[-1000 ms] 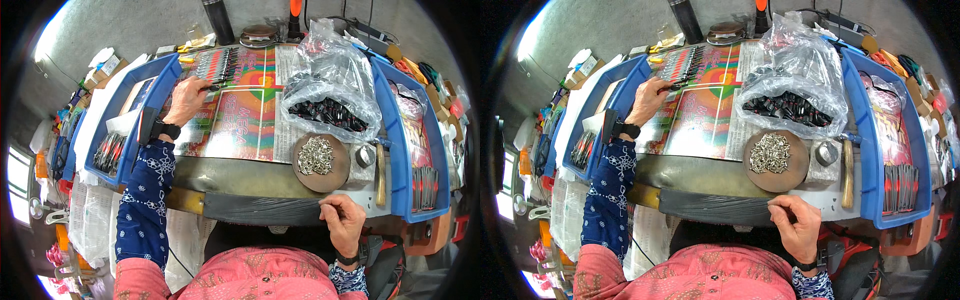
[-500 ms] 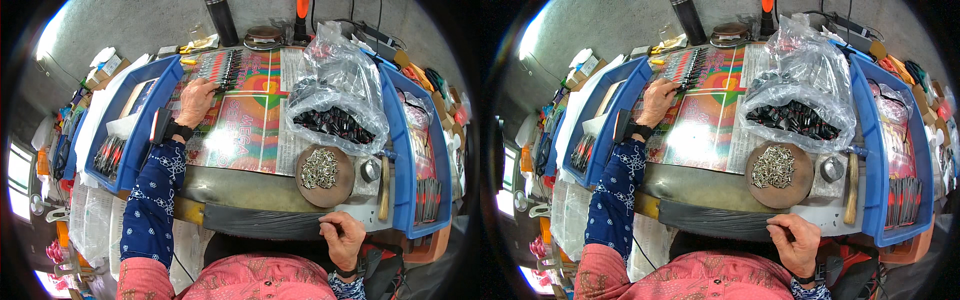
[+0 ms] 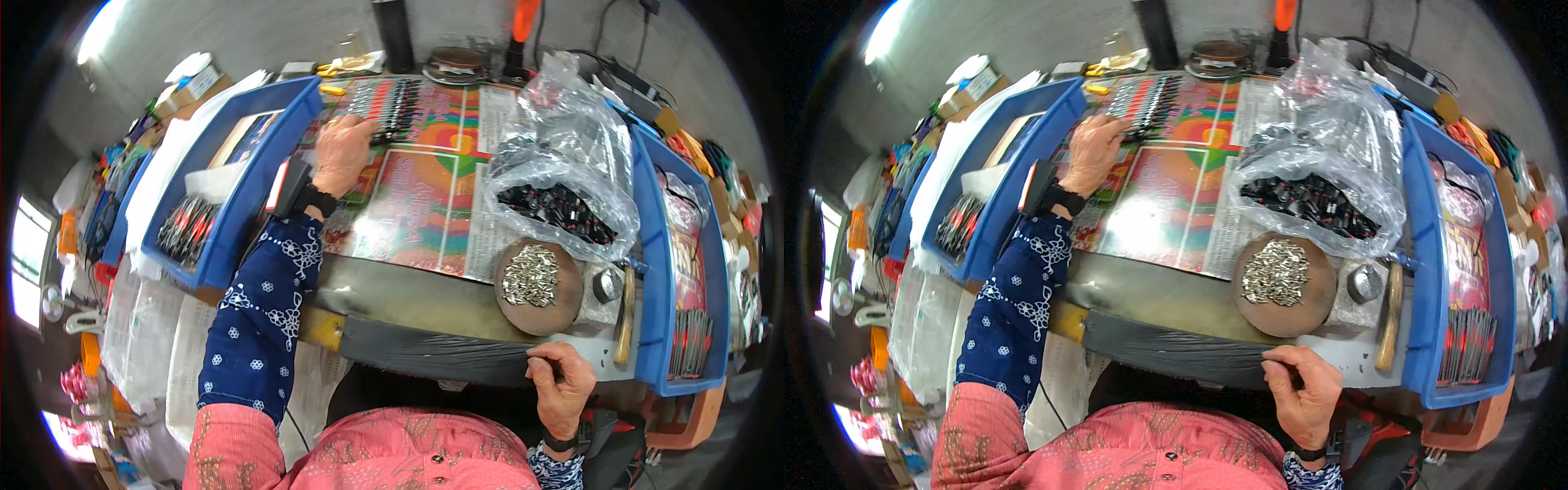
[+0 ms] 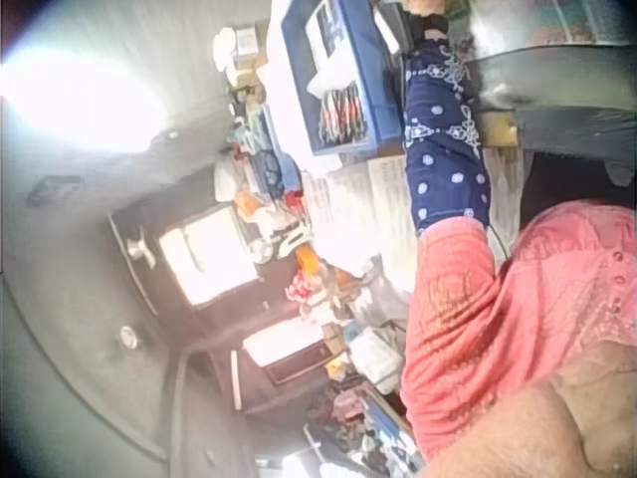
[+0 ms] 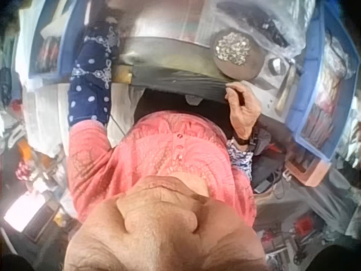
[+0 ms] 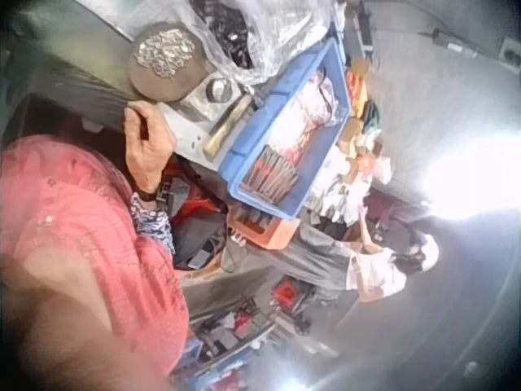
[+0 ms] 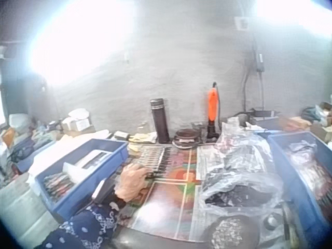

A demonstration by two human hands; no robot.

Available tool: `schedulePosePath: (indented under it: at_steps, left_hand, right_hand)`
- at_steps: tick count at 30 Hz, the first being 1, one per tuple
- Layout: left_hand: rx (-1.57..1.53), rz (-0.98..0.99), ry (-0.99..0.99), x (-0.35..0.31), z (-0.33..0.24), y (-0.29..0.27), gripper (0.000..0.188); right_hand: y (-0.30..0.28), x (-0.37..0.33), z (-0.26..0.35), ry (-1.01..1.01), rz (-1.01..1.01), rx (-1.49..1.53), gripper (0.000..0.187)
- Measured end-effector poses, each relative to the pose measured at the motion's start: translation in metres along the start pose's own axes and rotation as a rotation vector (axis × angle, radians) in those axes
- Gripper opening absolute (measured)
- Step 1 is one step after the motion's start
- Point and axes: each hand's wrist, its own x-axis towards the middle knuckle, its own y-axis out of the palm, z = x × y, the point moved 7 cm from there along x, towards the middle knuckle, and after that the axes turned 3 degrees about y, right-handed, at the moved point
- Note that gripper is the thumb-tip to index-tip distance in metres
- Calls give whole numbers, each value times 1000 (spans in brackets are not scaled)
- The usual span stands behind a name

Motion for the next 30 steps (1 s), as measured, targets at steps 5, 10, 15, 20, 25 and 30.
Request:
schedulePosePath:
  at_steps: [5,10,15,20,25,30]
  left_hand:
    - [-86,14,63,-20,-24,-37,13]
    - [-84,79,41,-48,-40,-86,12]
    - [79,59,12,-74,-33,-150,9]
    - [310,64,-210,-99,47,-210,11]
    - [489,218,-466,-138,138,-234,15]
    - [552,450,-615,-167,192,-219,16]
  right_hand:
    - [1,-3,-4,5,-30,19,6]
    - [1,-4,-11,36,-41,47,3]
    - [0,-5,-16,64,-27,54,4]
    - [-1,-5,-21,93,-26,73,4]
    - [0,-5,-20,78,-37,63,5]
    - [4,-3,-10,32,-52,67,5]
